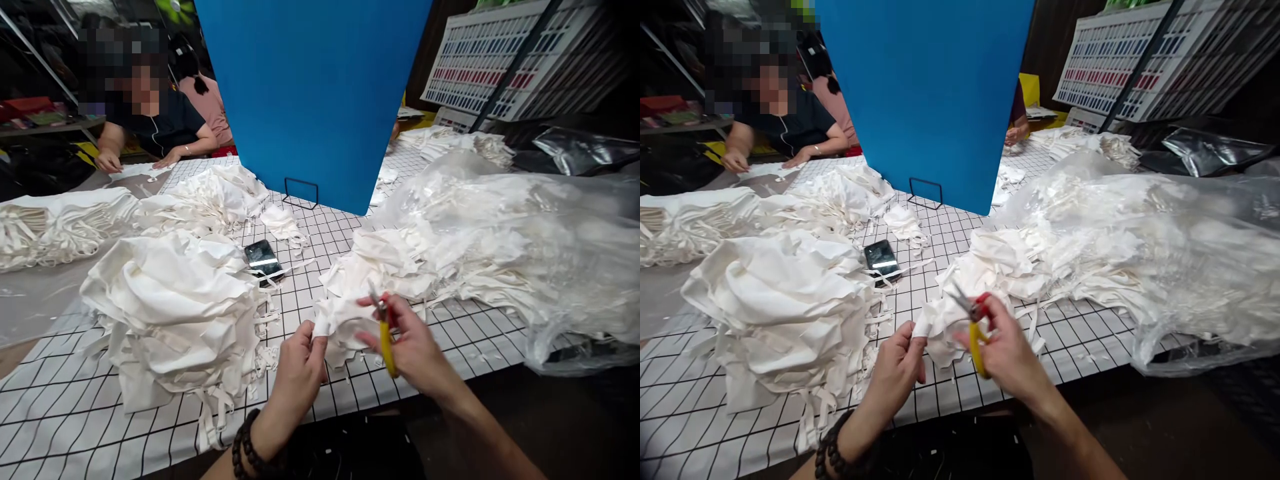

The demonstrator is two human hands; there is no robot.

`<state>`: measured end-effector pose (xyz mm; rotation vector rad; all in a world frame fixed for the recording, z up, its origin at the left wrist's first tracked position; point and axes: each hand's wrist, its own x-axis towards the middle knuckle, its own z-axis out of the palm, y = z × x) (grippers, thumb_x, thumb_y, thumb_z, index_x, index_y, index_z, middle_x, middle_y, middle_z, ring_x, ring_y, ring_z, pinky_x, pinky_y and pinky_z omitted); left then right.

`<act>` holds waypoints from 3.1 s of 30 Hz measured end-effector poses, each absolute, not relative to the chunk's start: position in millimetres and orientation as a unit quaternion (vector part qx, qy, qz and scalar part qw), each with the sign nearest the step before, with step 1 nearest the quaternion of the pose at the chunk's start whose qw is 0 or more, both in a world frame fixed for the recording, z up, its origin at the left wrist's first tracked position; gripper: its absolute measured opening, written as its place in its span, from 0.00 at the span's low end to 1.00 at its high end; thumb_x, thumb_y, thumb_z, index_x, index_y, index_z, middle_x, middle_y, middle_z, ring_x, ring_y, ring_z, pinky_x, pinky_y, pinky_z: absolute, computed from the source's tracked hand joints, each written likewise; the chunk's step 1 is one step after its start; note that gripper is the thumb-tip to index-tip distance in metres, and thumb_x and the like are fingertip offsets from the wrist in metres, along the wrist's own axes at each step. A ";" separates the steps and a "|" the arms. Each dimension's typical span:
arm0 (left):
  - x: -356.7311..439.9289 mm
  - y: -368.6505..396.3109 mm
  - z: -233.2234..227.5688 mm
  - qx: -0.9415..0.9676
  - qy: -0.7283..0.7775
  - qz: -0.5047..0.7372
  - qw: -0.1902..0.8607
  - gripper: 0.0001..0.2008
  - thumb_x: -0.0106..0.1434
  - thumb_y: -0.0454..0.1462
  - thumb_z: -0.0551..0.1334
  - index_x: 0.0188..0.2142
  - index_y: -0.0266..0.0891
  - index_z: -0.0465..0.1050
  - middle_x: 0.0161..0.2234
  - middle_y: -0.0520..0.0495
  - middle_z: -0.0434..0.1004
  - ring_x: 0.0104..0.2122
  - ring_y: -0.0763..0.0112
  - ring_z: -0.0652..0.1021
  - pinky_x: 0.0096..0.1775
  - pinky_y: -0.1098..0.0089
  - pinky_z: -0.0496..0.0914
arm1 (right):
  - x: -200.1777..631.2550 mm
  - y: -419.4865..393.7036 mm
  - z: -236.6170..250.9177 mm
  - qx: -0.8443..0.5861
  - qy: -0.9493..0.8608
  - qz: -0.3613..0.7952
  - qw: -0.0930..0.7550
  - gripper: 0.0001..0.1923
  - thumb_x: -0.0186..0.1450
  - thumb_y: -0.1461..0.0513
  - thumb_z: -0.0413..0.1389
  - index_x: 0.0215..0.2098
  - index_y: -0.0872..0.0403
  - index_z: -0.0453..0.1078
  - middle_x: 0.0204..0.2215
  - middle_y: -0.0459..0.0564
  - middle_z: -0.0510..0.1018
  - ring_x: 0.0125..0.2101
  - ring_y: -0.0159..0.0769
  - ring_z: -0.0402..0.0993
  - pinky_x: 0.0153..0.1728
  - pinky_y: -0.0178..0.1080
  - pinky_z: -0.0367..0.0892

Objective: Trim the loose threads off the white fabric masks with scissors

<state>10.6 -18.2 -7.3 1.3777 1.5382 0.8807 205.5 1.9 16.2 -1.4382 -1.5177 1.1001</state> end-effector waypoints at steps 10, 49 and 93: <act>17.7 -40.0 16.5 0.255 0.386 0.444 0.767 0.17 0.61 0.47 0.64 0.37 0.33 0.75 0.25 0.53 0.68 0.22 0.76 0.74 0.30 0.67 0.77 | 176.1 3.8 -3.2 -0.493 -0.584 0.485 0.425 0.09 0.59 0.62 0.59 0.37 0.51 0.65 0.30 0.44 0.71 0.30 0.33 0.67 0.32 0.34 0.66; 10.4 -33.3 12.4 0.649 0.407 0.448 0.460 0.12 0.65 0.28 0.56 0.28 0.37 0.74 0.27 0.49 0.71 0.28 0.73 0.74 0.33 0.74 0.68 | 212.0 -30.4 44.4 -0.525 -0.771 0.306 0.193 0.17 0.53 0.55 0.66 0.32 0.50 0.62 0.29 0.44 0.71 0.28 0.36 0.66 0.30 0.37 0.61; 40.4 22.7 -26.2 0.810 0.546 0.089 0.195 0.08 0.67 0.41 0.56 0.39 0.38 0.68 0.39 0.43 0.71 0.39 0.61 0.75 0.40 0.63 0.70 | 285.4 -32.7 -20.8 -0.606 -0.485 0.472 0.419 0.16 0.57 0.54 0.65 0.29 0.53 0.65 0.22 0.40 0.62 0.23 0.28 0.58 0.23 0.31 0.59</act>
